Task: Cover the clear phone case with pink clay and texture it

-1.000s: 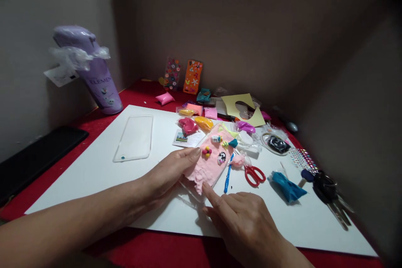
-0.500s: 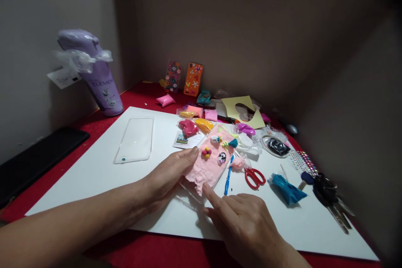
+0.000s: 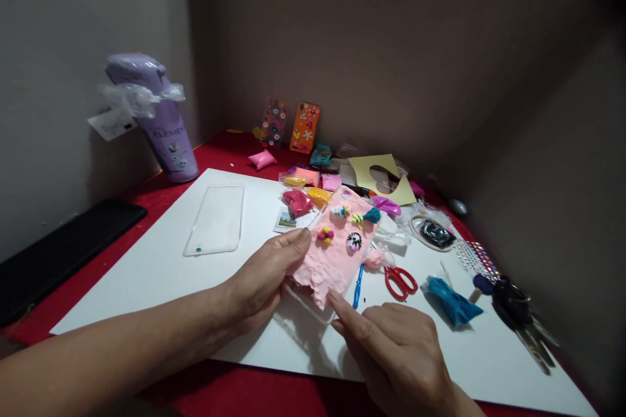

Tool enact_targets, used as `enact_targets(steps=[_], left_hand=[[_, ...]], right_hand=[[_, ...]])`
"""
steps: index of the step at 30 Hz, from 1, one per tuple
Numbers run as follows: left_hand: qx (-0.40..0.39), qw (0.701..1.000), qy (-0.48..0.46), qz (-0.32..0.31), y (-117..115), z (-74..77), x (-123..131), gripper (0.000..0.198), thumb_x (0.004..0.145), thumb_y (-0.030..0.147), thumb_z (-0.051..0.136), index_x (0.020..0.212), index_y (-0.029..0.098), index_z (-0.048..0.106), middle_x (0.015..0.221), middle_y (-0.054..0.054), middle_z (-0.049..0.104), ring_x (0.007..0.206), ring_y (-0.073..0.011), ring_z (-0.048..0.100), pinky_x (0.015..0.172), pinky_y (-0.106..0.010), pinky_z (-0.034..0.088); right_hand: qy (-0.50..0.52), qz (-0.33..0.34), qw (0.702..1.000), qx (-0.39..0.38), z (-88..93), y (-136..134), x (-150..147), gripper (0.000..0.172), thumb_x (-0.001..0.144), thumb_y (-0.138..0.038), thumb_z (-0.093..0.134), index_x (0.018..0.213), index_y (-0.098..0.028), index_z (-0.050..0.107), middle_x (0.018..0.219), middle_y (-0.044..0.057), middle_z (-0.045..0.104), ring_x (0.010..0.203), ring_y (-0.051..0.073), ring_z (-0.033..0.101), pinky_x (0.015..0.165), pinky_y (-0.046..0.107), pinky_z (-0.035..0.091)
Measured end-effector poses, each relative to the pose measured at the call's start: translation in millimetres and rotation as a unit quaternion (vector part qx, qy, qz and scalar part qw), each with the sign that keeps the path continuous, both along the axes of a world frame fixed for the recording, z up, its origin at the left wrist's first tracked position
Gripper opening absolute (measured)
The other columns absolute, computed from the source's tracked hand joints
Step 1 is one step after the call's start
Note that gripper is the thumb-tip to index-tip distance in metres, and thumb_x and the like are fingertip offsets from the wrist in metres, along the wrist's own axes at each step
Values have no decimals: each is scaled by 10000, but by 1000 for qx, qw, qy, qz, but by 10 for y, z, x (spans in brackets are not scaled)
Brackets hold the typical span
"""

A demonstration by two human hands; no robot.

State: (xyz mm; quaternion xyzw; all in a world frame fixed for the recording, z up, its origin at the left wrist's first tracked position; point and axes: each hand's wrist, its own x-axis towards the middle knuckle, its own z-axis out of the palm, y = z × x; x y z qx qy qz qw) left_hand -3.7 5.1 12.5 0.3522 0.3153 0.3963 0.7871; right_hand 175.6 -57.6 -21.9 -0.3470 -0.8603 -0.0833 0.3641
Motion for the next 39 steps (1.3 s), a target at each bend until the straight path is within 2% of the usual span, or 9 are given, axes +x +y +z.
enact_targets(steps=[6,16,20,28,31,36,39], left_hand=[[6,1000,-4,-8,-18,-11,-13,284,871,377,498,712,147,545,596,15,491,504,-78,418,571,-244,395],[0,1000,3,-25,-31,1,-10,274,877,377,489,906,136,618,709,-36,592,596,-112,519,592,-239,401],[-5,1000,7,-21,-33,10,-9,256,879,359,494,876,134,616,706,-30,595,559,-91,489,590,-239,399],[3,1000,9,-11,-23,-10,-21,259,866,380,512,831,143,610,639,2,535,575,-100,498,582,-231,388],[5,1000,1,-16,-16,-4,-16,270,866,386,510,807,143,612,627,7,528,529,-81,457,577,-233,389],[-6,1000,2,-15,-30,-3,-14,258,859,383,524,836,146,625,618,7,520,538,-93,470,576,-237,394],[-8,1000,-11,-15,-33,-3,-15,254,854,379,533,834,146,633,627,4,531,519,-84,451,586,-241,402]], right_hand=[[3,8,1000,4,-19,-11,14,379,804,-79,582,1182,-92,562,475,-45,444,441,83,354,431,243,246],[-12,43,999,19,94,-6,-27,296,806,-82,588,1101,-71,602,468,-44,455,430,80,372,427,242,251],[-13,49,999,20,105,-9,-21,274,822,-93,569,1093,-67,606,464,-41,462,426,81,385,431,239,263],[-21,55,998,25,111,-43,-11,303,777,-112,646,1075,-73,615,444,-54,438,418,82,375,437,245,249],[-18,47,998,23,89,-44,-12,302,795,-97,611,1096,-68,602,460,-52,441,423,82,370,434,247,241],[-20,12,1000,-1,5,3,-4,350,815,-82,550,1165,-68,556,502,-45,479,440,85,385,427,243,252],[-12,16,1000,-3,-5,1,0,377,808,-60,529,1184,-83,547,498,-47,467,446,87,374,435,243,255]])
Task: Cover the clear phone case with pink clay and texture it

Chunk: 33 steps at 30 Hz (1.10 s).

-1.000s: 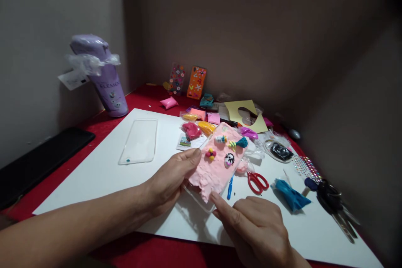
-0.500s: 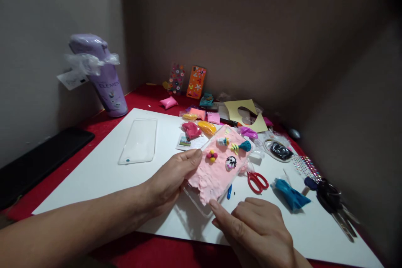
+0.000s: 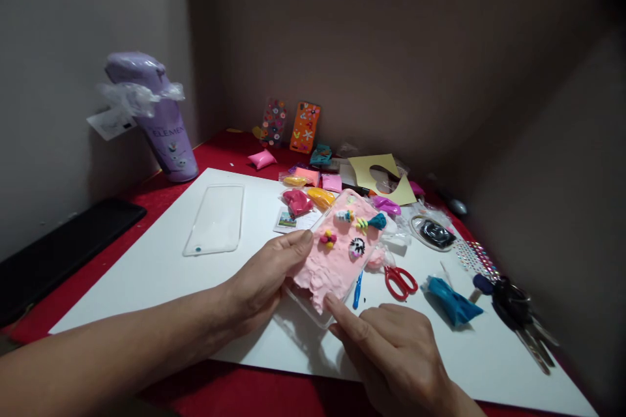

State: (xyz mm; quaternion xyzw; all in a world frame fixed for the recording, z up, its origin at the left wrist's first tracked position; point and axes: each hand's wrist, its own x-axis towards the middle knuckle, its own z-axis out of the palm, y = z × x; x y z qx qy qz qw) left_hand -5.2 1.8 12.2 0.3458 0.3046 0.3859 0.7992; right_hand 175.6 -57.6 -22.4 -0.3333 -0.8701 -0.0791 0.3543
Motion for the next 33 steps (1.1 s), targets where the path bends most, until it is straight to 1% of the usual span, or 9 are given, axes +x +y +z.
enact_targets(steps=[5,9,12,14,20,24,28,33], left_hand=[[10,1000,5,-2,6,5,0,273,868,386,506,852,144,632,639,-13,550,561,-104,485,583,-239,402],[14,1000,6,1,8,-11,-4,278,871,383,502,778,144,608,587,12,510,502,-80,439,570,-235,398],[6,1000,13,7,8,-23,-6,272,864,383,514,802,138,614,615,0,527,528,-91,474,551,-226,390],[3,1000,12,3,10,-20,-2,259,861,374,523,842,137,625,635,-7,543,544,-96,491,553,-224,393],[3,1000,9,3,16,16,13,275,854,387,529,824,136,637,607,-9,542,516,-91,468,542,-226,394],[6,1000,6,-2,17,1,8,282,849,401,531,804,141,632,586,3,527,488,-86,449,535,-228,391],[5,1000,4,5,33,-36,3,275,830,408,559,807,143,629,618,-3,543,516,-95,477,544,-228,392],[1,1000,7,2,46,-45,-1,268,827,403,564,765,145,596,633,-4,543,557,-110,511,549,-227,390]], right_hand=[[31,19,999,12,40,-38,1,421,774,-23,539,1190,-90,551,484,-50,429,442,85,352,443,244,245],[39,-3,999,10,20,-32,6,402,785,-42,556,1186,-72,552,499,-42,450,450,81,366,441,231,267],[38,-22,999,0,-4,-12,6,387,801,-52,543,1187,-74,553,502,-45,444,449,77,364,435,222,270],[37,-26,999,-3,-4,-7,1,379,807,-56,536,1185,-82,556,500,-50,432,446,76,360,432,220,267],[57,-13,998,-2,37,-35,-8,405,802,-46,531,1203,-97,542,507,-49,438,455,81,367,440,225,267],[49,-12,999,3,23,-30,4,390,797,-51,543,1185,-91,557,500,-48,441,449,80,367,441,225,268],[14,-49,999,7,-12,1,11,371,822,-79,529,1192,-94,553,482,-57,434,429,78,348,430,225,262],[2,-49,999,8,-22,4,12,404,803,-53,541,1205,-87,541,489,-48,471,435,83,373,434,228,276]])
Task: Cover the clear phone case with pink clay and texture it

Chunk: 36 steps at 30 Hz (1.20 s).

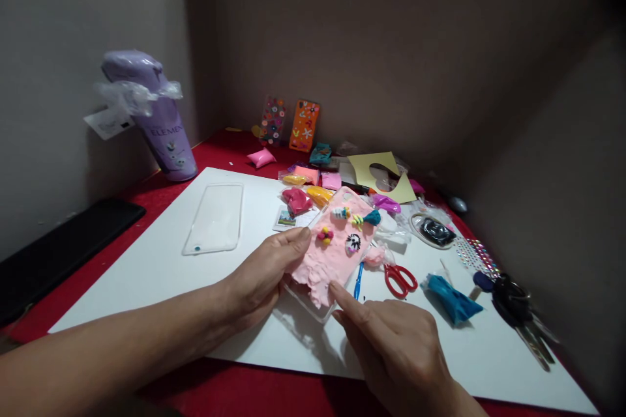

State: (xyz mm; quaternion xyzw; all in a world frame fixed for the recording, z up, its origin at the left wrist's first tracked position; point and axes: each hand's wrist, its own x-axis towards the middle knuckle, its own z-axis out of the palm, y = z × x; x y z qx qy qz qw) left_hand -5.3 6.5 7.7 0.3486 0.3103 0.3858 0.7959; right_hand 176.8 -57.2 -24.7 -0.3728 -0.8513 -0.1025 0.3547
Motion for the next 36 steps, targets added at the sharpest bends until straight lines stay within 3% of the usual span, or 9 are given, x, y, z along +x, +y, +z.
enact_targets(steps=[6,11,18,36], left_hand=[[-1,1000,14,-5,-21,31,-2,258,839,390,550,739,153,551,624,5,529,561,-114,523,546,-228,381],[-1,1000,21,-5,-29,21,-5,278,821,417,565,732,153,554,600,10,519,539,-112,506,540,-229,375],[5,999,37,-7,-26,27,-6,270,843,403,537,749,151,554,625,-1,531,536,-102,498,538,-219,378],[9,999,42,-8,-34,39,-5,300,857,406,514,898,133,632,658,-34,590,572,-119,534,556,-231,408]], right_hand=[[33,9,999,0,35,-25,-8,390,801,-55,535,1188,-97,559,488,-57,430,433,78,366,433,220,272],[56,12,998,11,48,-28,-16,417,799,-67,544,1215,-100,536,525,-42,515,452,75,435,451,220,323],[51,-3,999,14,63,-21,-24,331,813,-98,572,1144,-87,577,518,-41,547,437,69,447,439,221,318],[32,21,999,1,24,-19,-12,365,792,-68,597,1156,-61,562,534,-28,532,466,83,425,455,236,299]])
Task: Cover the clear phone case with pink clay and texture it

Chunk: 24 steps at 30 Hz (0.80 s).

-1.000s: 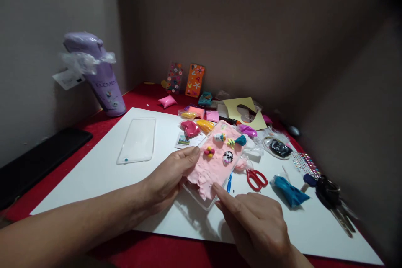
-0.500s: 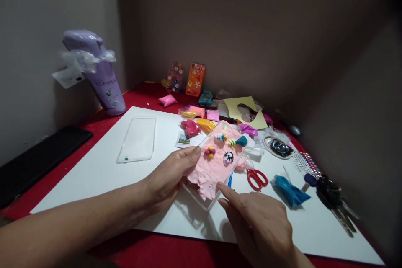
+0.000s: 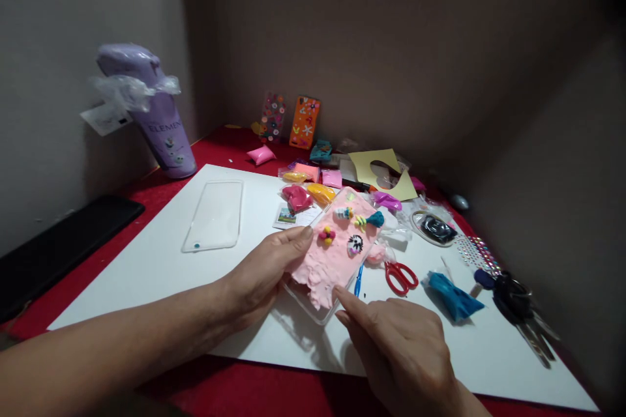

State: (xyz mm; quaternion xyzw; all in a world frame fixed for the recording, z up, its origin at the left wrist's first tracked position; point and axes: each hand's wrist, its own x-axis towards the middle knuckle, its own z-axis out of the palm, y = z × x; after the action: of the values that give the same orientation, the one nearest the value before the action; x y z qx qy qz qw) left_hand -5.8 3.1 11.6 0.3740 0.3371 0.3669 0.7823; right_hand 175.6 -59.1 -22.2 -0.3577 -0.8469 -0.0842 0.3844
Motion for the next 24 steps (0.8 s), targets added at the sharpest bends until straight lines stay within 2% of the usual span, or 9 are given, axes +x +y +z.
enact_targets(steps=[8,13,24], left_hand=[[-1,1000,7,-10,15,2,-2,293,865,400,500,867,130,615,661,-42,596,573,-124,551,559,-233,420],[-6,1000,22,-13,21,2,8,276,862,389,507,770,137,571,643,-35,584,523,-102,519,531,-220,405],[-8,999,35,-15,5,18,12,273,858,391,508,766,138,555,668,-44,581,540,-107,519,538,-227,406]], right_hand=[[-19,-2,1000,2,23,-13,4,345,799,-80,602,1141,-48,566,506,-35,505,449,83,391,448,241,271],[-51,-9,999,-4,10,2,-1,328,821,-107,585,1144,-59,555,502,-43,506,439,82,392,445,242,258],[-57,-12,998,-6,14,-18,9,310,827,-109,579,1133,-66,561,503,-46,497,445,82,394,450,246,254]])
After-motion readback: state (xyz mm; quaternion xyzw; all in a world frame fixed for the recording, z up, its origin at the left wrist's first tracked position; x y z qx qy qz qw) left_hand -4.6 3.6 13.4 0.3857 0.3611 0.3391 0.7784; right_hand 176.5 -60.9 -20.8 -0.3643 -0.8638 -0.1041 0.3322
